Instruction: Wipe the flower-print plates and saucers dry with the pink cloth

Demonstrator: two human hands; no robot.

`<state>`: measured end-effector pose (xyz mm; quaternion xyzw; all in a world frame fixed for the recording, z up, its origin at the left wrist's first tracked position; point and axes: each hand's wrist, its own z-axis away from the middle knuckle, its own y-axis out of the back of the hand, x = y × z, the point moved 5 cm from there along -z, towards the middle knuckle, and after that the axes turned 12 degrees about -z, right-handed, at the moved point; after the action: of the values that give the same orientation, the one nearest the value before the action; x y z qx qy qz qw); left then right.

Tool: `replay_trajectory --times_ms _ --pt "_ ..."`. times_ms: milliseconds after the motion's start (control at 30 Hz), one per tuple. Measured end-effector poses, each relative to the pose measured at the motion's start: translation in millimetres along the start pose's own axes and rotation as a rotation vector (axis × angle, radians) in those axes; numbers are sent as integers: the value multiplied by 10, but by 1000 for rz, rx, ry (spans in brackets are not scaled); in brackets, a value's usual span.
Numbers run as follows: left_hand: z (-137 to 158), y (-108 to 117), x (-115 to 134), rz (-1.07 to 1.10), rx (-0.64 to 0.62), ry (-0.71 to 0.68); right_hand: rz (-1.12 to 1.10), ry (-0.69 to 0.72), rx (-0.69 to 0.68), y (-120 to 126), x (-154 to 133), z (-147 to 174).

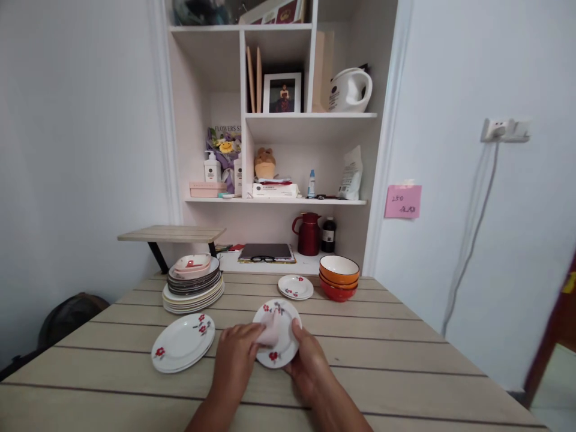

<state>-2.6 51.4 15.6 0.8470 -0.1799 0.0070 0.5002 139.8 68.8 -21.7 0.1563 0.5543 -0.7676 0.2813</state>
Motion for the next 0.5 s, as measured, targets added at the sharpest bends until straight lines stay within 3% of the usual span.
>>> replay_trajectory --times_ms 133,367,500 --pt "2 2 -110 -11 11 69 69 -70 -63 -54 166 40" --pt "23 -18 235 154 -30 -279 -23 -34 25 -8 6 2" --pt "14 5 175 130 -15 -185 -60 16 51 9 -115 21"
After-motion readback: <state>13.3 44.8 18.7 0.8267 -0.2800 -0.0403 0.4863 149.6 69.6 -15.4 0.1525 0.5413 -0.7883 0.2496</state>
